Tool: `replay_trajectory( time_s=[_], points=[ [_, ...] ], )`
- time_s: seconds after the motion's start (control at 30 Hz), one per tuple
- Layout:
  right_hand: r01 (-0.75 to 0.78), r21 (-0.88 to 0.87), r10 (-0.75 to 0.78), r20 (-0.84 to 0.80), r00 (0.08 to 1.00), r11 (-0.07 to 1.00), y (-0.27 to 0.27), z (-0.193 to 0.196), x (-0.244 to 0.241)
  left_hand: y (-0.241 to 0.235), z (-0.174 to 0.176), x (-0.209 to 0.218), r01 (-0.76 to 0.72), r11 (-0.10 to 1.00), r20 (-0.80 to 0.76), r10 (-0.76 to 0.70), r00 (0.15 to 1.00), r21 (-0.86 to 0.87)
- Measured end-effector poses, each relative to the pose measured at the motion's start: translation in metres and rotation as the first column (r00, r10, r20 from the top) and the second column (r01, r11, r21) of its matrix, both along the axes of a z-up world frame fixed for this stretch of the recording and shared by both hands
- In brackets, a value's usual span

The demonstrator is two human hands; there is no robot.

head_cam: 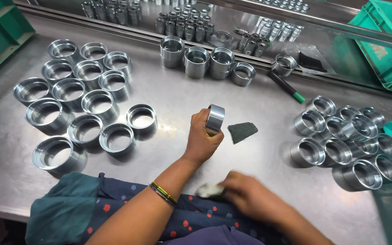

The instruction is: Inspecting, wiping, and sorting metal cylindrical components on a workbench.

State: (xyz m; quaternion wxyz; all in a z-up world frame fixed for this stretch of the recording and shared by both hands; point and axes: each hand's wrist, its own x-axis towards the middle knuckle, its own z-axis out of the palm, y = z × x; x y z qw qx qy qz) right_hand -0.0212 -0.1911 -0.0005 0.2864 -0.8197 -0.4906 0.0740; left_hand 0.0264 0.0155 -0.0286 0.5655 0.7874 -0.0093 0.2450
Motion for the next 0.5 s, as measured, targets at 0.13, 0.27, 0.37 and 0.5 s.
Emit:
replay_trajectory(
  time_s=[0.13,0.27,0.37,0.5],
  points=[
    [0.542,0.076,-0.524,-0.172,0.834,0.837,0.000,0.037,0.038,-0.001,-0.002,-0.002,0.043,0.997,0.105,-0.037,0.994,-0.061],
    [0.547,0.277,-0.603,0.194,0.774,0.790,0.037,0.070,0.056,-0.003,-0.004,-0.002,0.083,0.995,0.203,-0.091,0.975,0.046],
    [0.265,0.364,-0.389,0.327,0.862,0.893,0.088,0.069,0.058,-0.012,-0.007,-0.006,0.206,0.970,0.217,-0.175,0.960,-0.128],
    [0.407,0.225,-0.304,-0.383,0.872,0.885,0.089,0.050,0.131,-0.007,0.000,-0.014,0.247,0.967,0.186,-0.231,0.955,-0.067]
  ],
)
